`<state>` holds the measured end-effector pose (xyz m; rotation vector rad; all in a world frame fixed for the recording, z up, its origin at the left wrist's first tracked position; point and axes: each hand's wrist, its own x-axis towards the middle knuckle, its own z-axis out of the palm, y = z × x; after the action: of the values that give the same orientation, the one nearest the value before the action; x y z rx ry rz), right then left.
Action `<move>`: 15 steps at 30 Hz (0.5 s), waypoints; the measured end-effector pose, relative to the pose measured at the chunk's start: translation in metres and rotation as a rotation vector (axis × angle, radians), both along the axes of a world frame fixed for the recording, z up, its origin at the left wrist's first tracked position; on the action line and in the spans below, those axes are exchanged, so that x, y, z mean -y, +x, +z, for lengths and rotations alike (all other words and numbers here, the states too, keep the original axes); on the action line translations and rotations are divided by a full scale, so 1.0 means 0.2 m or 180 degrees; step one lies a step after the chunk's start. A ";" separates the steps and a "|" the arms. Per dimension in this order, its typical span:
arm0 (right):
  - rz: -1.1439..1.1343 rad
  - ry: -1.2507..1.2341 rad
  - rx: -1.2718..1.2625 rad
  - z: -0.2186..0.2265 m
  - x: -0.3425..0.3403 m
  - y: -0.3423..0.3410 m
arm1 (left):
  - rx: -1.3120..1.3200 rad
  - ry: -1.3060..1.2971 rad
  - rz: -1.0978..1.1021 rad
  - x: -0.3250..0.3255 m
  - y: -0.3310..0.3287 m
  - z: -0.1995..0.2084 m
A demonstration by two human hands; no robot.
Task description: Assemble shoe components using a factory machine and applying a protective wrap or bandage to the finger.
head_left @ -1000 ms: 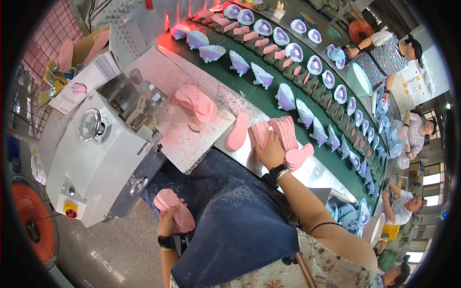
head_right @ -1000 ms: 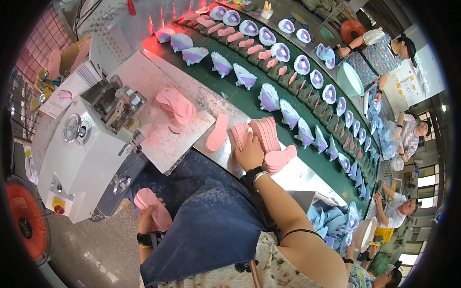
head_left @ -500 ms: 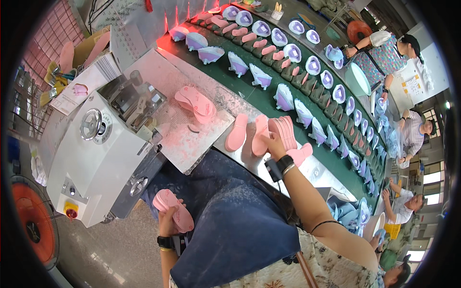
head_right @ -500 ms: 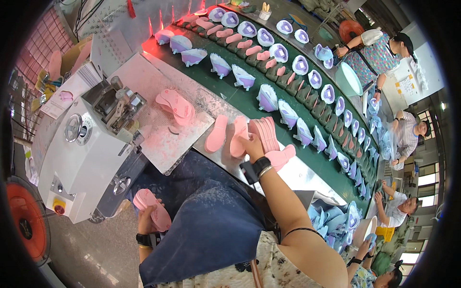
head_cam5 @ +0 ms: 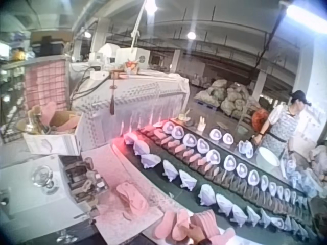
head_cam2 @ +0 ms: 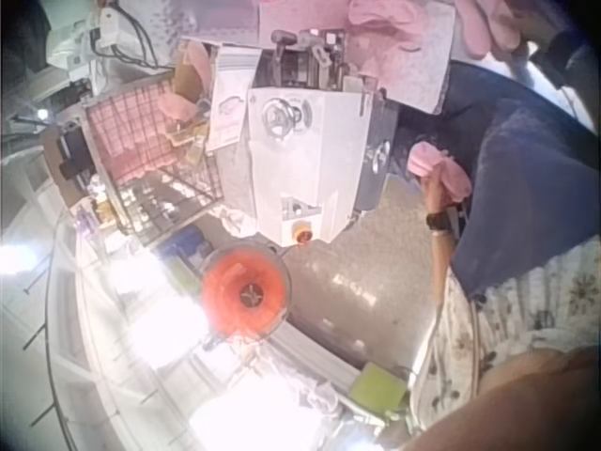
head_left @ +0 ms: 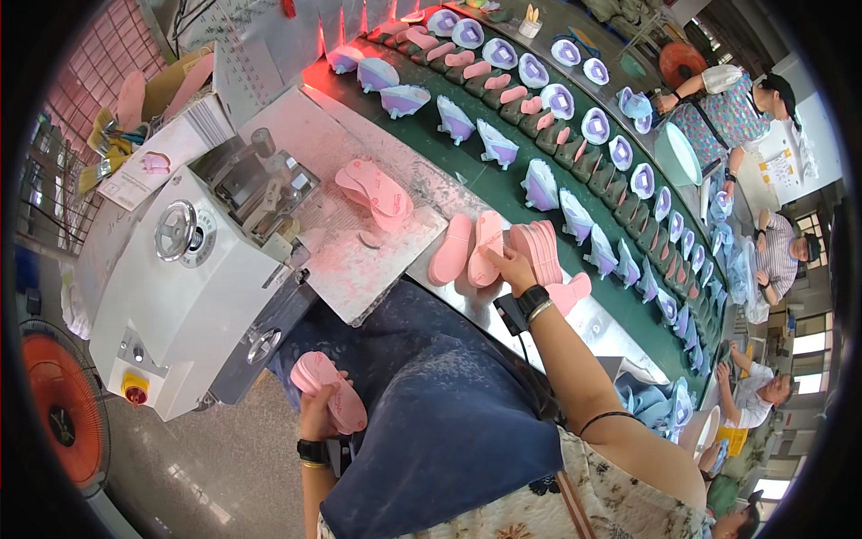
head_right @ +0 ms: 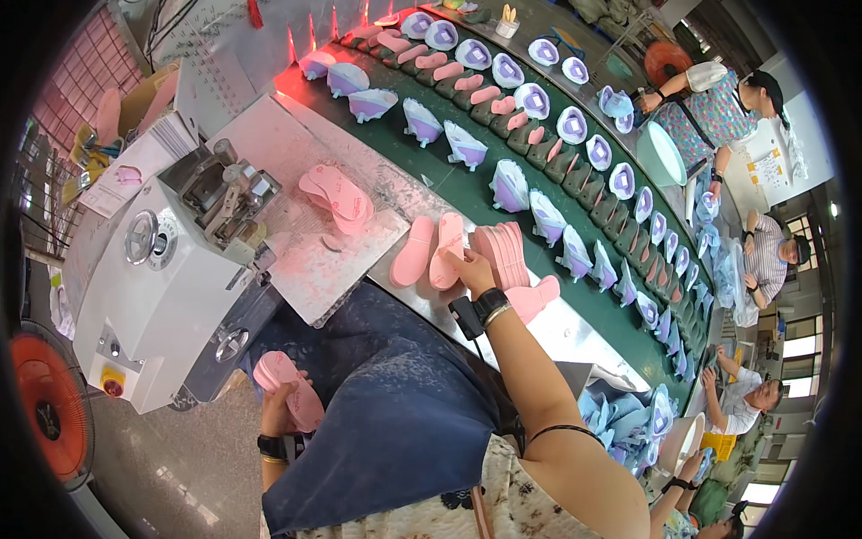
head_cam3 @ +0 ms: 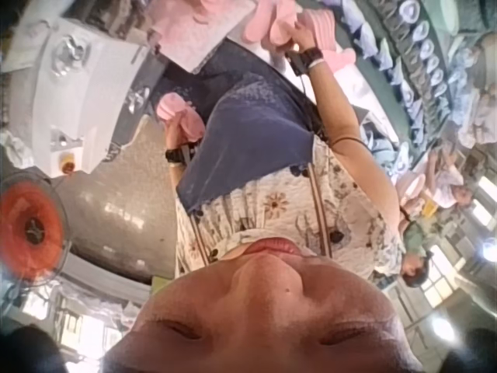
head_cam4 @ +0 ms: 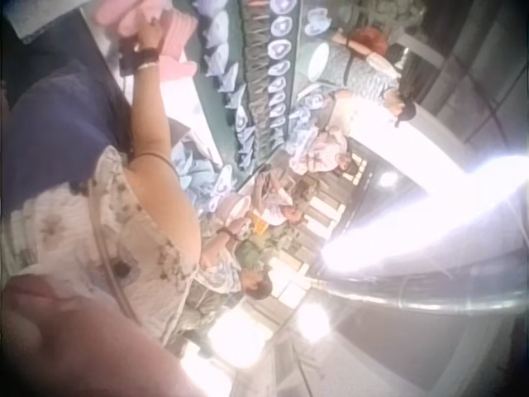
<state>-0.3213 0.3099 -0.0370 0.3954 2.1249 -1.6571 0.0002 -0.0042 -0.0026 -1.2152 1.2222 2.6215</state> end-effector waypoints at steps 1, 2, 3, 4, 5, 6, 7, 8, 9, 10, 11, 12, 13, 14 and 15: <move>-0.0004 0.0004 0.0003 0.00 -0.01 0.00 | -0.0023 0.0005 0.0026 0.00 0.00 0.00; 0.0097 0.0207 -0.0140 0.00 -0.03 0.00 | -0.0048 0.0011 0.0052 0.00 0.00 0.00; 0.0202 0.0411 -0.0284 0.01 -0.03 -0.01 | -0.0048 0.0015 0.0051 0.00 0.00 0.00; 0.0201 0.0415 -0.0286 0.02 -0.03 0.00 | -0.0014 0.0016 0.0062 0.00 0.00 0.00; 0.0175 0.0416 -0.0273 0.03 -0.03 0.00 | 0.0018 0.0016 0.0074 0.00 0.00 0.00; 0.0148 0.0418 -0.0260 0.04 -0.02 0.00 | 0.0015 0.0019 0.0075 0.00 0.00 0.00; 0.0151 0.0420 -0.0264 0.05 -0.02 -0.01 | -0.0011 0.0034 0.0060 0.00 0.00 -0.01; 0.0193 0.0481 -0.0285 0.06 -0.03 -0.01 | -0.0037 0.0048 0.0046 0.00 0.00 -0.01; 0.0240 0.0542 -0.0300 0.07 -0.02 -0.01 | -0.0036 0.0049 0.0054 0.00 0.00 0.00; 0.0249 0.0542 -0.0300 0.08 -0.02 0.00 | -0.0016 0.0037 0.0062 0.00 0.00 0.00; 0.0248 0.0710 -0.0918 0.09 -0.01 0.01 | 0.0004 0.0024 0.0071 0.00 0.00 0.00; 0.0242 0.0878 -0.1535 0.10 -0.01 0.02 | 0.0006 0.0030 0.0076 0.00 0.00 0.00; 0.0250 0.0882 -0.1534 0.11 -0.02 0.00 | 0.0003 0.0026 0.0087 0.00 0.00 0.00; 0.0643 0.1610 -0.1584 0.12 -0.05 -0.05 | 0.0001 0.0023 0.0098 0.00 0.00 0.00; 0.1036 0.2332 -0.1621 0.15 -0.06 -0.08 | 0.0003 0.0023 0.0102 0.01 0.01 -0.01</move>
<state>-0.3377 0.3210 -0.0073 -0.2022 2.9460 -0.8037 0.0018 -0.0058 -0.0042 -1.2450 1.2021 2.6449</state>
